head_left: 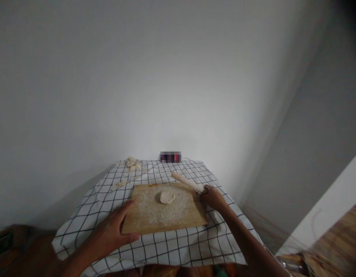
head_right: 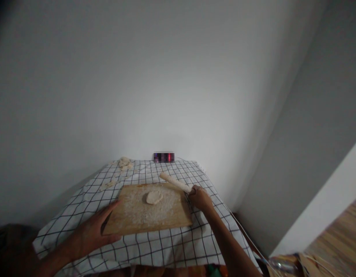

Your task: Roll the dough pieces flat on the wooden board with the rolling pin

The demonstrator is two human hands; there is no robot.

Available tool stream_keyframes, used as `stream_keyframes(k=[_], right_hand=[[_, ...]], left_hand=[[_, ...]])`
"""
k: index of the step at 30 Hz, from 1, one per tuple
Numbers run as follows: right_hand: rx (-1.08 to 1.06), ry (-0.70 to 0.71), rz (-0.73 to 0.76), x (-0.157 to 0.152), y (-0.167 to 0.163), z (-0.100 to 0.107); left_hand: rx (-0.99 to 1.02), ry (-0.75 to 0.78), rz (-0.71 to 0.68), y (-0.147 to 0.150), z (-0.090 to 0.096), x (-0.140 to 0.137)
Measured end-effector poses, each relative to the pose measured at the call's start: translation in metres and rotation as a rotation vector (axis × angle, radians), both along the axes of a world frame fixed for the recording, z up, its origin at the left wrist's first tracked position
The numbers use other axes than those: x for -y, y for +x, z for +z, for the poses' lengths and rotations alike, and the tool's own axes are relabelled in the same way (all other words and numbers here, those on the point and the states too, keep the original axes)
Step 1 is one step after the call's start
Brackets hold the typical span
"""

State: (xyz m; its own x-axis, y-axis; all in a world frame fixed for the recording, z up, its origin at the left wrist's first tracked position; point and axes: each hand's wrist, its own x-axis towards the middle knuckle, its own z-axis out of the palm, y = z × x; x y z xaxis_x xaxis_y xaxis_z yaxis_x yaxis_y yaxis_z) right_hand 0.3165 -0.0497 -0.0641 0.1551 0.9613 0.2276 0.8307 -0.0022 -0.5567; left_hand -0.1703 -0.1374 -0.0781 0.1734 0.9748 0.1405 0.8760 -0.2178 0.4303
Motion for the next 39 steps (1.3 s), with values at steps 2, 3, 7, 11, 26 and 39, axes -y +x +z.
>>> stream_keyframes(k=[2, 3, 7, 11, 26, 39], right_hand=[[0.003, 0.007, -0.008, -0.003, 0.0, -0.001], [-0.008, 0.014, -0.015, -0.005, 0.0, -0.001], [-0.033, 0.035, -0.055, -0.017, -0.004, 0.003], [0.003, 0.015, -0.037, -0.029, -0.01, 0.004], [0.083, 0.146, 0.36, -0.013, -0.056, 0.046], [0.367, -0.016, 0.283, -0.008, -0.096, 0.06]], left_hand=[[0.041, -0.009, 0.004, 0.006, 0.007, 0.0], [0.055, -0.016, 0.002, 0.009, 0.012, 0.0], [0.021, -0.016, -0.011, 0.018, 0.029, -0.005], [-0.021, 0.009, 0.021, 0.019, 0.028, -0.011], [0.356, 0.218, -0.105, 0.069, 0.122, -0.055], [-0.028, 0.118, -0.062, 0.139, 0.085, -0.1]])
